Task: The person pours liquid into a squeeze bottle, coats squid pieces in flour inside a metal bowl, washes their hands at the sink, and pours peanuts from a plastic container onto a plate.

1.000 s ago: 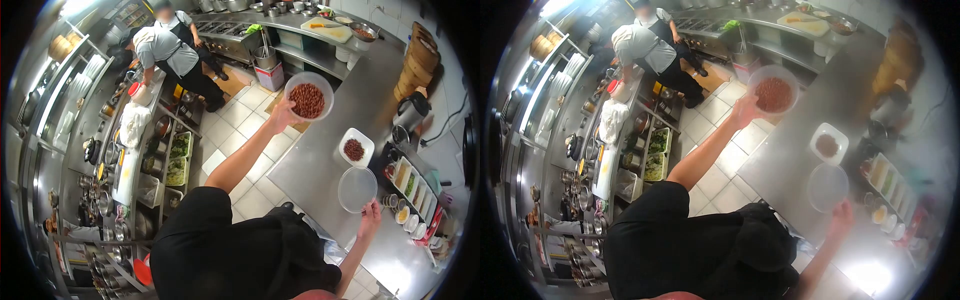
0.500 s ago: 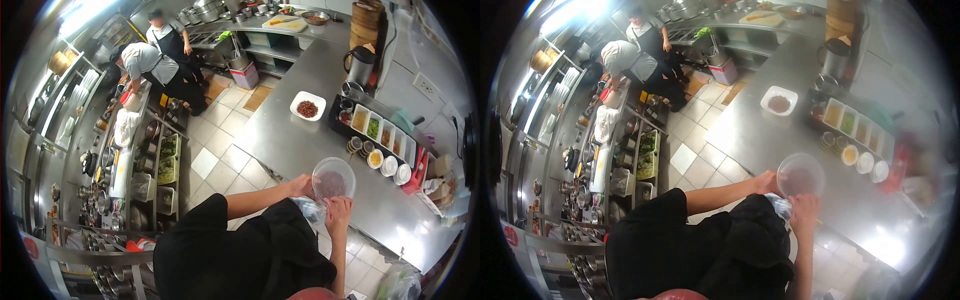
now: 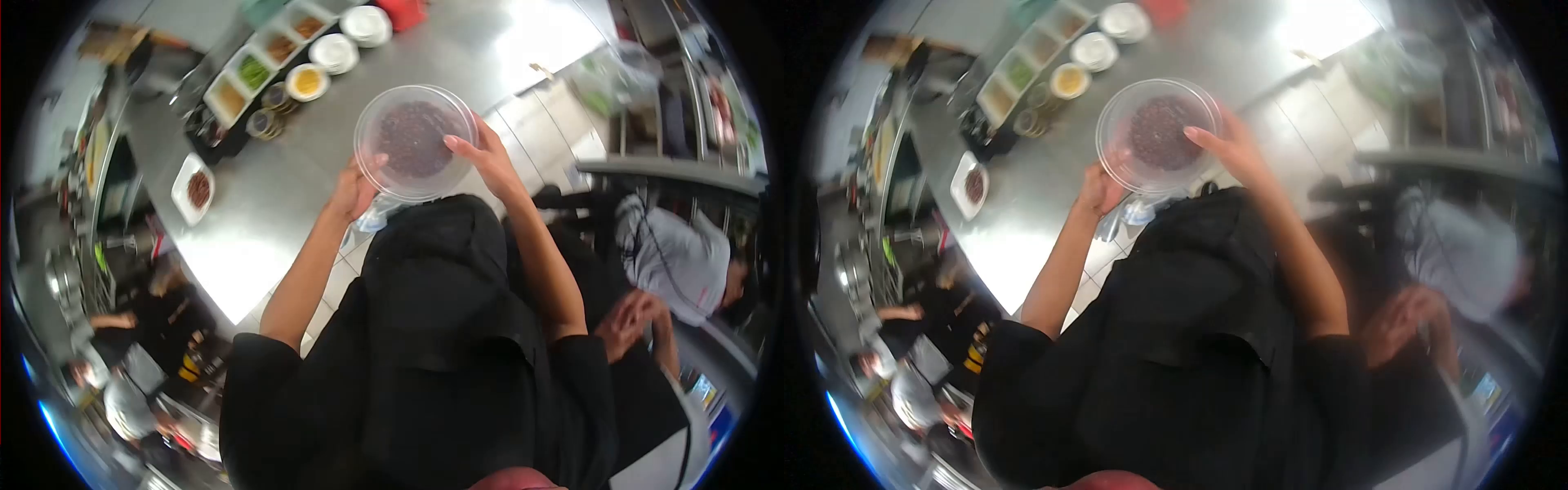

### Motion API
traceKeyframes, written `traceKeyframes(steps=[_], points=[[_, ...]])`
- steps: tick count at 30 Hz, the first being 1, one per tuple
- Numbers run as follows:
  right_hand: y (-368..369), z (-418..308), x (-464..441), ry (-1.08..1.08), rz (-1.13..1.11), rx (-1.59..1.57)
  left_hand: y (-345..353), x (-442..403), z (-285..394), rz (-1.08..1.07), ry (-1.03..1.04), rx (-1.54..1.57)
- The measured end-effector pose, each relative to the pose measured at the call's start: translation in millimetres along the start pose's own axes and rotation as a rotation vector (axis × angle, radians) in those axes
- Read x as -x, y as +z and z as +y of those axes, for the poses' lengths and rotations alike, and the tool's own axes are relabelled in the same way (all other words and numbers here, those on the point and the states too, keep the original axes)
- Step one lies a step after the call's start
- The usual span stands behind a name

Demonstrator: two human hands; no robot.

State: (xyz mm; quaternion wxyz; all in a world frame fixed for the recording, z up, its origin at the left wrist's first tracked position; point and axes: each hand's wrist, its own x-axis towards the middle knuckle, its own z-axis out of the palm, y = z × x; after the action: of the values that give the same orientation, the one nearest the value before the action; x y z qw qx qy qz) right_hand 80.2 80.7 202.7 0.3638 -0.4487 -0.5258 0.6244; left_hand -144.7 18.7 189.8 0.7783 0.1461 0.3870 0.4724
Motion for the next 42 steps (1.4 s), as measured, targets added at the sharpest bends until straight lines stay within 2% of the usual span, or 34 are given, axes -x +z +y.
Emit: traceKeyframes(steps=[3, 6, 8, 9, 12, 14, 18, 21, 23, 25, 26, 27, 28, 29, 31, 33, 35, 36, 37, 38, 39, 40, 42], points=[[-35.3, 5.1, 6.9, 0.056, 0.130, -0.100, 17.8, -46.0, -8.1, -0.058, -0.010, -0.228], [-72.2, 14.5, 5.0, 0.088, 0.216, -0.201, 39.0, -81.9, -10.2, -0.184, -0.141, -0.157], [-106.3, 11.9, -0.6, 0.111, 0.247, -0.284, 74.4, -109.1, -4.1, -0.410, -0.326, 0.116], [-120.4, 17.3, -8.2, 0.064, 0.275, -0.277, 83.5, -123.1, -5.3, -0.408, -0.342, 0.091], [-163.2, 12.2, -36.5, -0.013, 0.307, -0.296, 116.4, -166.2, -0.8, -0.443, -0.321, -0.016], [-177.2, 9.8, -54.7, -0.021, 0.305, -0.306, 133.1, -184.3, -1.4, -0.247, -0.185, -0.267], [-205.4, -6.8, -88.5, -0.056, 0.219, -0.287, 165.0, -223.3, 7.4, -0.114, -0.012, -0.299], [-215.4, -13.2, -110.9, 0.004, 0.185, -0.284, 169.0, -249.7, 19.3, -0.113, 0.072, -0.327], [-221.5, -21.3, -126.1, 0.029, 0.204, -0.296, 160.6, -264.1, 26.6, -0.134, 0.126, -0.573], [-235.8, -28.4, -135.1, 0.156, 0.003, -0.255, 166.7, -274.3, 45.9, -0.192, 0.043, -0.602], [-241.8, -29.9, -145.0, 0.154, -0.101, -0.203, 173.6, -280.9, 54.3, -0.313, -0.017, -0.702], [-246.7, -31.9, -153.1, 0.170, -0.088, -0.185, 177.0, -288.4, 60.3, -0.434, -0.070, -0.808], [-254.3, -35.8, -158.4, 0.195, -0.249, -0.119, 180.8, -294.6, 60.2, -0.471, -0.093, -0.864], [-261.1, -41.6, -172.8, 0.208, -0.408, -0.050, 183.6, -302.6, 64.7, -0.493, -0.075, -0.865], [-270.3, -47.5, -199.9, 0.173, -0.492, 0.010, 195.6, -321.5, 78.2, -0.558, -0.025, -0.974], [-294.3, -61.2, -224.2, 0.129, -0.439, -0.002, 222.2, -340.5, 87.8, -0.575, -0.030, -0.955], [-333.6, -83.4, -248.8, 0.172, -0.296, -0.074, 253.8, -363.8, 83.6, -0.345, 0.081, -0.619], [-356.0, -82.7, -262.2, 0.096, -0.201, -0.245, 262.7, -382.7, 74.7, -0.354, 0.089, -0.630], [-378.6, -83.3, -273.6, 0.087, -0.202, -0.248, 266.7, -405.1, 59.2, -0.271, 0.135, -0.550], [-401.4, -84.0, -284.1, 0.059, -0.120, -0.397, 276.5, -429.3, 48.0, -0.184, 0.180, -0.469], [-424.5, -83.5, -296.6, 0.032, -0.039, -0.545, 294.0, -455.2, 41.2, -0.180, 0.184, -0.474], [-444.9, -80.6, -310.2, -0.004, -0.004, -0.612, 312.4, -482.5, 35.4, -0.179, 0.304, -0.477], [-492.9, -79.2, -330.3, -0.041, 0.069, -0.610, 354.8, -530.1, 29.6, -0.188, 0.464, -0.532]])
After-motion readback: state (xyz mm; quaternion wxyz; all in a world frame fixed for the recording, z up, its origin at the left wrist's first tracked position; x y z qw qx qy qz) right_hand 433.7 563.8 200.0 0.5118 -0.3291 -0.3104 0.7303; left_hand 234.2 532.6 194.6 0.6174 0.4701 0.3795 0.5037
